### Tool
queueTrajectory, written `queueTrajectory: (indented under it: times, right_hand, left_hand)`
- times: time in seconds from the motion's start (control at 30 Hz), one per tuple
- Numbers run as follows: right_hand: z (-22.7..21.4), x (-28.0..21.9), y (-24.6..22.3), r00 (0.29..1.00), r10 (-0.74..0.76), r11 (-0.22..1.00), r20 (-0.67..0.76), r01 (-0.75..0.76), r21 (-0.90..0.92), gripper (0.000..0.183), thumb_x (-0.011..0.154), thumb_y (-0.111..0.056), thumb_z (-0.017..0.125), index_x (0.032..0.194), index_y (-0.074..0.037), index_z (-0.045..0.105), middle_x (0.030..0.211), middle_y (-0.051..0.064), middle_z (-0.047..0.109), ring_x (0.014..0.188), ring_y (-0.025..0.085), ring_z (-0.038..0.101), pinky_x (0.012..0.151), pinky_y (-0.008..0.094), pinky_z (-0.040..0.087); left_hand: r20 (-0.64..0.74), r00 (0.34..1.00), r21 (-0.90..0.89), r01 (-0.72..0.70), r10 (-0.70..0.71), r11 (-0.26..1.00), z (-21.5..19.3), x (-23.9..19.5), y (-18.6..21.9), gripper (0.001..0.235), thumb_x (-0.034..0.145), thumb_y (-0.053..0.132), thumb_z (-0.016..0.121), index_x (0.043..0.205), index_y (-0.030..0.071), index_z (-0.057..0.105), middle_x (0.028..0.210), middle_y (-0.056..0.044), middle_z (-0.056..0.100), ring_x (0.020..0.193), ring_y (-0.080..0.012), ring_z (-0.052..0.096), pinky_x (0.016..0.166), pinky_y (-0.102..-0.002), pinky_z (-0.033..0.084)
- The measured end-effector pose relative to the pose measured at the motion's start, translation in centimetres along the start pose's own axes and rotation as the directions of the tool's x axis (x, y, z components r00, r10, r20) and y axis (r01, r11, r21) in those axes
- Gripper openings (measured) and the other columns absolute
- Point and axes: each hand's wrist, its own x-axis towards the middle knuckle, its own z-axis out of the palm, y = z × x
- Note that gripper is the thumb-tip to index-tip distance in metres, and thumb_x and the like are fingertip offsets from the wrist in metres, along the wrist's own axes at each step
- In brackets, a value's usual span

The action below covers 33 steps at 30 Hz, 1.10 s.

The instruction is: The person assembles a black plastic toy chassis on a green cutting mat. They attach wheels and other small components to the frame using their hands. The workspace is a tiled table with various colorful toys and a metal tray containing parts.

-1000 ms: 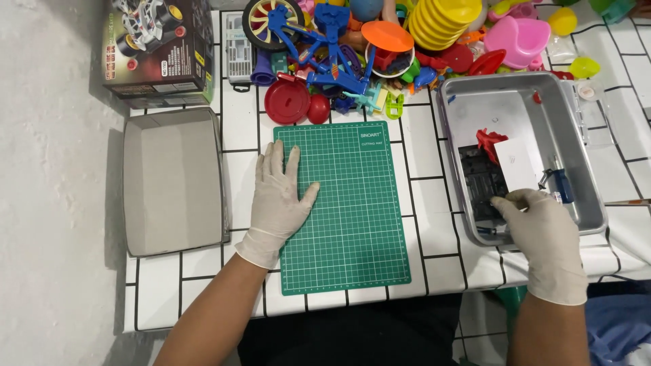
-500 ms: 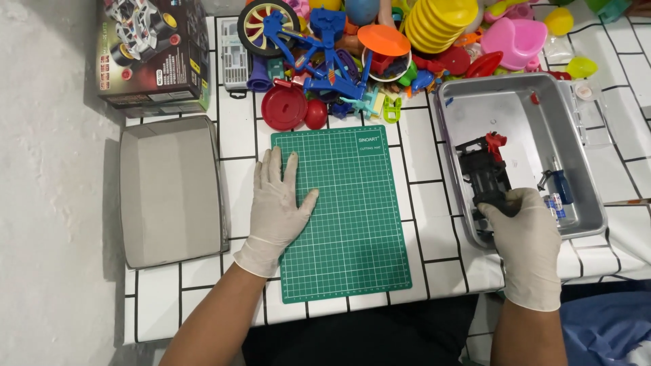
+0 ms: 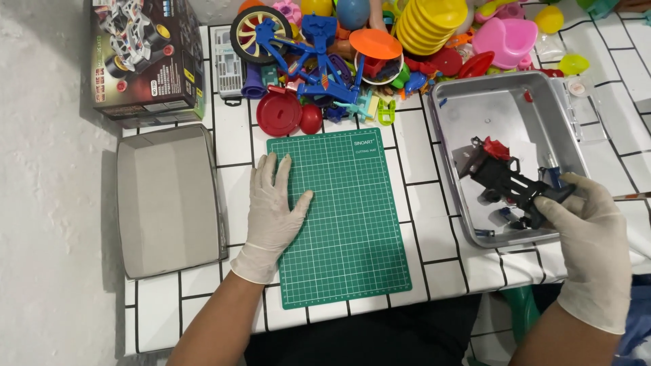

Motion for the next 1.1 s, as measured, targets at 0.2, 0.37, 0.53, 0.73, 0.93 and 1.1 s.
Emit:
queueTrajectory:
  times: [0.2,0.37,0.53,0.73,0.93,1.1]
  right_hand:
    - [-1.6,1.9,3.3,0.996,-0.084,0.993,-0.009,0.085,0.078,0.046,0.107,-0.008,0.068,0.15,-0.005,0.054,0.077,-0.008,0.044,0.079,0.007,0.053,0.08,0.023,0.048]
    - [-4.2,4.1,6.1,0.957,-0.28,0.96,0.074,0.281,-0.013,0.047,0.116,-0.002,0.048,0.163,0.002,0.049,0.093,0.004,0.035,0.095,0.021,0.045,0.106,0.038,0.047]
    - [-4.5,5.7,5.6,0.91,-0.399,0.914,0.111,0.405,-0.032,0.048,0.112,0.001,0.044,0.159,0.006,0.048,0.137,0.024,0.045,0.125,0.034,0.045,0.11,0.043,0.041]
    - [-4.9,8.2,5.1,0.945,-0.21,0.976,0.249,0.217,0.001,0.046,0.108,0.0,0.046,0.152,0.0,0.058,0.129,0.025,0.058,0.101,0.03,0.055,0.09,0.032,0.046]
    - [-5.3,9.0,4.5,0.94,-0.186,0.966,0.285,0.229,-0.124,0.05,0.102,0.006,0.045,0.151,0.001,0.056,0.141,0.031,0.054,0.129,0.037,0.05,0.109,0.042,0.041]
    - [-4.3,7.6,0.0,0.851,-0.274,0.958,0.449,0.282,0.049,0.062,0.102,0.012,0.049,0.163,-0.002,0.051,0.102,0.021,0.064,0.102,0.035,0.064,0.103,0.041,0.049]
  left_hand:
    - [-0.06,0.998,-0.046,-0.035,0.032,0.998,-0.2,0.0,0.1,0.063,0.098,0.04,0.059,0.147,0.005,0.041,0.148,-0.025,0.041,0.142,-0.0444,0.036,0.121,-0.059,0.027]
    - [-0.068,0.997,-0.12,-0.032,0.024,0.992,-0.6,-0.1,0.6,0.06,0.098,0.036,0.061,0.147,0.006,0.042,0.148,-0.024,0.042,0.141,-0.0429,0.037,0.12,-0.059,0.028]
    - [-0.096,0.994,-0.158,-0.076,0.061,0.985,-1.1,0.0,0.7,0.057,0.1,0.035,0.058,0.146,0.006,0.043,0.145,-0.022,0.045,0.139,-0.0411,0.04,0.12,-0.057,0.031]
    - [-0.132,0.985,-0.196,-0.135,0.11,0.971,-1.2,-0.2,0.7,0.052,0.101,0.033,0.057,0.143,0.005,0.047,0.14,-0.02,0.052,0.134,-0.0392,0.046,0.117,-0.055,0.036]
    - [-0.129,0.979,-0.227,-0.183,0.156,0.957,-1.6,-0.3,1.0,0.048,0.1,0.03,0.057,0.14,0.003,0.05,0.133,-0.019,0.056,0.127,-0.0383,0.051,0.113,-0.054,0.04]
    - [-0.129,0.979,-0.242,-0.183,0.155,0.953,-2.2,0.0,2.2,0.048,0.103,0.037,0.052,0.139,0.005,0.053,0.133,-0.016,0.059,0.129,-0.0375,0.051,0.115,-0.053,0.038]
